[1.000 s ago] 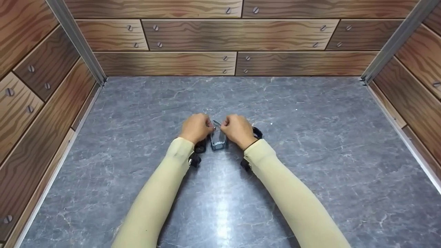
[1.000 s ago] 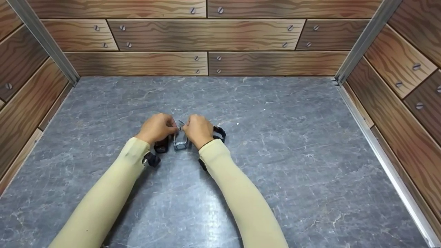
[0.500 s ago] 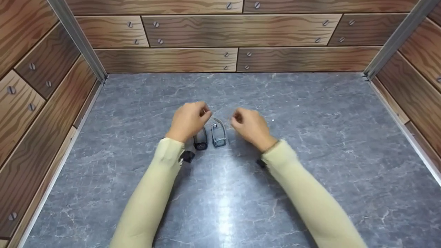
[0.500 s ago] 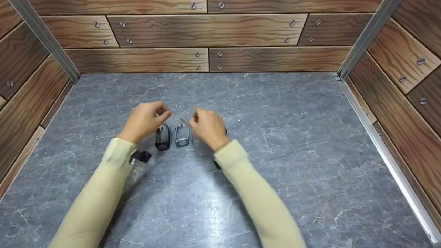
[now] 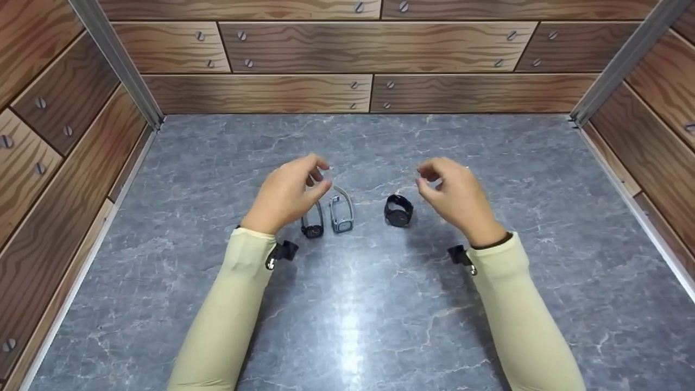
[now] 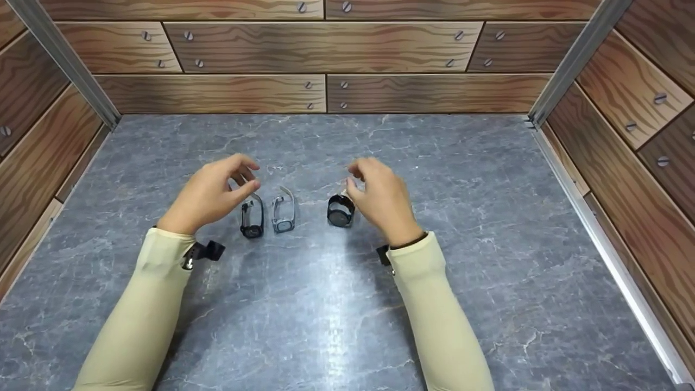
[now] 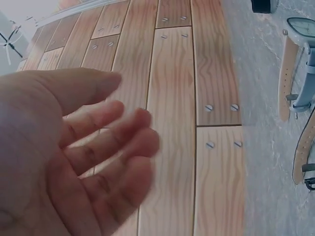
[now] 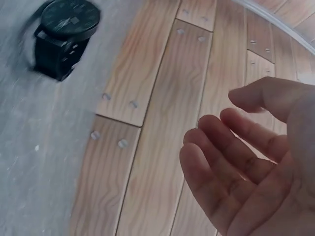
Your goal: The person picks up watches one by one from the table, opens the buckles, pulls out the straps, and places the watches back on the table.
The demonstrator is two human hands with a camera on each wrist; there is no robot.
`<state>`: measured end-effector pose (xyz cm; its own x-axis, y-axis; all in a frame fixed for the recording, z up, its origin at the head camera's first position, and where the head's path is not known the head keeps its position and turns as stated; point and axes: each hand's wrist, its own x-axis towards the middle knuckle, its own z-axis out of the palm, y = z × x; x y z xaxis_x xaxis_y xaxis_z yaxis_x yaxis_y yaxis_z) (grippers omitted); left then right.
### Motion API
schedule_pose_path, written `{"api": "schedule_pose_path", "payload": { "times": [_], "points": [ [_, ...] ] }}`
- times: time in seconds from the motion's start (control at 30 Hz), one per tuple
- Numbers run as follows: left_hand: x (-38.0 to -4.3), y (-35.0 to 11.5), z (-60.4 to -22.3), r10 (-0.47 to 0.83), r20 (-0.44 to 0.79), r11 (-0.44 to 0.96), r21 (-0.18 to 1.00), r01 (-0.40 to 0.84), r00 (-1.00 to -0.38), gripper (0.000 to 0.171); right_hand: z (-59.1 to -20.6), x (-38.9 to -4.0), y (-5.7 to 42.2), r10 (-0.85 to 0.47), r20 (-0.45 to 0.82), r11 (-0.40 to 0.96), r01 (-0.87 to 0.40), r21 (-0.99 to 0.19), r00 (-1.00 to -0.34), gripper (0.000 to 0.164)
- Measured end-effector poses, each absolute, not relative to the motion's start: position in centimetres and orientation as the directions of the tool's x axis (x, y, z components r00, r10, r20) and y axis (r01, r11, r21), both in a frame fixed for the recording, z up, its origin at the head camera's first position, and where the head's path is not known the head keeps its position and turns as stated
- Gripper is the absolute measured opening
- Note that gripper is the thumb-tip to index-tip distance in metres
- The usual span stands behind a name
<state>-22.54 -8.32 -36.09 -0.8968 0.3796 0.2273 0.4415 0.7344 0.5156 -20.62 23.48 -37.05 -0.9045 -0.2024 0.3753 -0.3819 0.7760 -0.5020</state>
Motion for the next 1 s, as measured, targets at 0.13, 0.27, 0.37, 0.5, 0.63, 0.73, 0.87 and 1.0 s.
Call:
{"api": "schedule_pose_path", "payload": {
  "times": [0.13, 0.27, 0.37, 0.5, 0.63, 0.73, 0.87, 1.0],
  "points": [
    [-22.8, -8.5, -36.7, 0.374, 0.149, 0.769, 0.501, 0.396, -0.915, 0.036, -37.9, -21.2, 23.8, -0.252, 0.289, 0.817, -0.362, -0.448, -0.924, 0.017],
    [-23.1, -8.4, -37.4, 0.39, 0.102, 0.781, 0.491, 0.387, -0.915, 0.034, -39.2, -21.9, 24.2, -0.28, 0.199, 0.834, -0.341, -0.434, -0.939, 0.01],
    [-23.3, -8.4, -37.9, 0.411, 0.065, 0.779, 0.492, 0.387, -0.909, 0.032, -40.2, -22.4, 24.3, -0.277, 0.138, 0.844, -0.31, -0.437, -0.951, 0.009],
    [-23.5, -8.6, -38.2, 0.425, 0.006, 0.789, 0.488, 0.373, -0.905, 0.033, -41.4, -22.9, 24.3, -0.243, 0.087, 0.867, -0.256, -0.427, -0.966, 0.013],
    [-23.5, -8.6, -38.5, 0.434, -0.007, 0.79, 0.484, 0.377, -0.901, 0.035, -42.4, -23.1, 24.4, -0.185, 0.047, 0.895, -0.188, -0.405, -0.982, 0.024],
    [-23.6, -8.5, -38.7, 0.444, -0.003, 0.785, 0.482, 0.388, -0.896, 0.032, -42.9, -23.2, 24.5, -0.15, 0.014, 0.905, -0.143, -0.401, -0.989, 0.03],
    [-23.5, -8.3, -38.9, 0.445, -0.02, 0.792, 0.476, 0.383, -0.895, 0.031, -43.1, -23.3, 24.5, -0.138, -0.009, 0.902, -0.122, -0.415, -0.99, 0.034],
    [-23.5, -8.3, -39.0, 0.443, -0.04, 0.796, 0.477, 0.372, -0.896, 0.033, -43.0, -23.4, 24.5, -0.147, -0.023, 0.896, -0.124, -0.427, -0.989, 0.036]
  ]
}}
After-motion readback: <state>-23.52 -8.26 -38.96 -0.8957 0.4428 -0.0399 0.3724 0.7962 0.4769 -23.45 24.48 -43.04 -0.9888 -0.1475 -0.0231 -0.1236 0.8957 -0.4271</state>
